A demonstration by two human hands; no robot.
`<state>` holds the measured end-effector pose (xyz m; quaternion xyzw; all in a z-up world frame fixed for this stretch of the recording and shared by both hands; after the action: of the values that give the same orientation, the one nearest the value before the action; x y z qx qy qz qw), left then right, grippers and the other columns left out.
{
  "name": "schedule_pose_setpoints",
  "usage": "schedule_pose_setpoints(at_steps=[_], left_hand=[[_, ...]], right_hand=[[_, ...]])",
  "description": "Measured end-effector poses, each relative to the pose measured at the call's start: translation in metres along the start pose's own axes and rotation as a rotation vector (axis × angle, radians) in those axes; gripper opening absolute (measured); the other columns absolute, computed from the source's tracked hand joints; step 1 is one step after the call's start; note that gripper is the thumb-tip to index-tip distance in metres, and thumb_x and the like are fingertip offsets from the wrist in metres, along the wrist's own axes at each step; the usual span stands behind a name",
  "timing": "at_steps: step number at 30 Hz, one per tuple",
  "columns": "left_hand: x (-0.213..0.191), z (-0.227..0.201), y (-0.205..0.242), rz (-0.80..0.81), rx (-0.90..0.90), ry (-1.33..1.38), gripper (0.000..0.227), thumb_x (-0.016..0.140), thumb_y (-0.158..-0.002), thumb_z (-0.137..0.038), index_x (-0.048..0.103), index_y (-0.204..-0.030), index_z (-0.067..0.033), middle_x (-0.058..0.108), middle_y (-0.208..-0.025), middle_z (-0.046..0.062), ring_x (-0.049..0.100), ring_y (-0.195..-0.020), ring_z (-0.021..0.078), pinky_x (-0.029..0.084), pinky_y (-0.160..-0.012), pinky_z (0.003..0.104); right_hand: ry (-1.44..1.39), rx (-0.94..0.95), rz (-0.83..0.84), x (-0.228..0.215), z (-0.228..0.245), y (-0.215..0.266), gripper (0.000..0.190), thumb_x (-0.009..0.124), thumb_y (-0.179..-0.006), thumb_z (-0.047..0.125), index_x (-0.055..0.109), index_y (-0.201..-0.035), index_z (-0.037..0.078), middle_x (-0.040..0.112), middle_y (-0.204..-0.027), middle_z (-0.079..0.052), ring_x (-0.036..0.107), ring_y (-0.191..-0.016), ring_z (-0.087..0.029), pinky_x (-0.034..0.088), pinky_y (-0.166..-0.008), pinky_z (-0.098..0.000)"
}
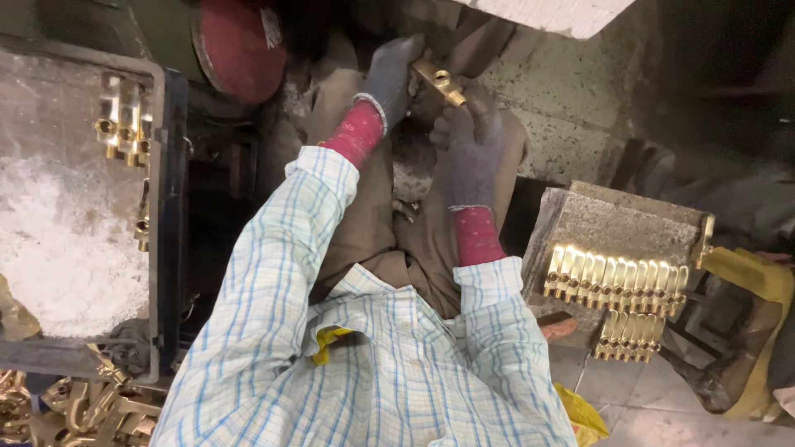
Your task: The person sits on the floor and repeatedly rubs small brass-colored metal parts against a rotating grinding wheel to smooth or polish their surfaces. They handle the parts one at a time, rotating them in their gloved hands to treat different sides, then place the finished pieces into a nearby metal tray.
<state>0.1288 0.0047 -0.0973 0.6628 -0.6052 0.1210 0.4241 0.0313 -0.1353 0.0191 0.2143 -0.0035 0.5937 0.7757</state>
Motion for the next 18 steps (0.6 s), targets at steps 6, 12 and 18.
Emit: schedule_pose_setpoints(at_steps=[6, 12, 18], left_hand=[[0.007, 0.000, -0.002, -0.037, 0.069, -0.078, 0.027, 0.060, -0.099, -0.024, 0.067, -0.085, -0.0024, 0.059, -0.062, 0.004, 0.048, -0.045, 0.0129, 0.037, -0.044, 0.032], [0.009, -0.031, 0.034, -0.099, 0.098, -0.194, 0.029, 0.059, -0.099, -0.029, 0.062, -0.085, -0.0044, 0.050, -0.058, 0.001, 0.044, -0.041, 0.0112, 0.036, -0.039, 0.030], [0.030, -0.061, 0.057, -0.100, 0.123, -0.318, 0.023, 0.057, -0.099, -0.026, 0.063, -0.088, -0.0078, 0.056, -0.061, 0.001, 0.048, -0.040, 0.0112, 0.038, -0.036, 0.029]], right_hand=[[0.137, 0.055, -0.165, -0.006, -0.010, -0.011, 0.028, 0.056, -0.101, 0.017, 0.054, -0.125, 0.003, 0.069, -0.091, -0.013, 0.068, -0.067, -0.021, 0.055, -0.057, -0.0321], [0.172, 0.010, 0.014, -0.007, -0.012, -0.023, 0.022, 0.057, -0.102, 0.016, 0.049, -0.118, 0.004, 0.069, -0.094, -0.013, 0.073, -0.074, -0.025, 0.060, -0.058, -0.0377], [-0.009, 0.083, -0.017, -0.010, -0.013, -0.030, 0.023, 0.053, -0.104, 0.012, 0.052, -0.125, 0.003, 0.064, -0.091, -0.012, 0.064, -0.071, -0.024, 0.057, -0.063, -0.0380]])
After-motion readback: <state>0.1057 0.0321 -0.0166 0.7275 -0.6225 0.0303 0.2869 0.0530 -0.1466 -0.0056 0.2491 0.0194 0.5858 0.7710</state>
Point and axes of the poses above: each hand's wrist, its own y-axis away from the middle knuckle, its own x-axis out of the palm, z = x × y, the point moved 6 cm from there along -y, towards the middle knuckle
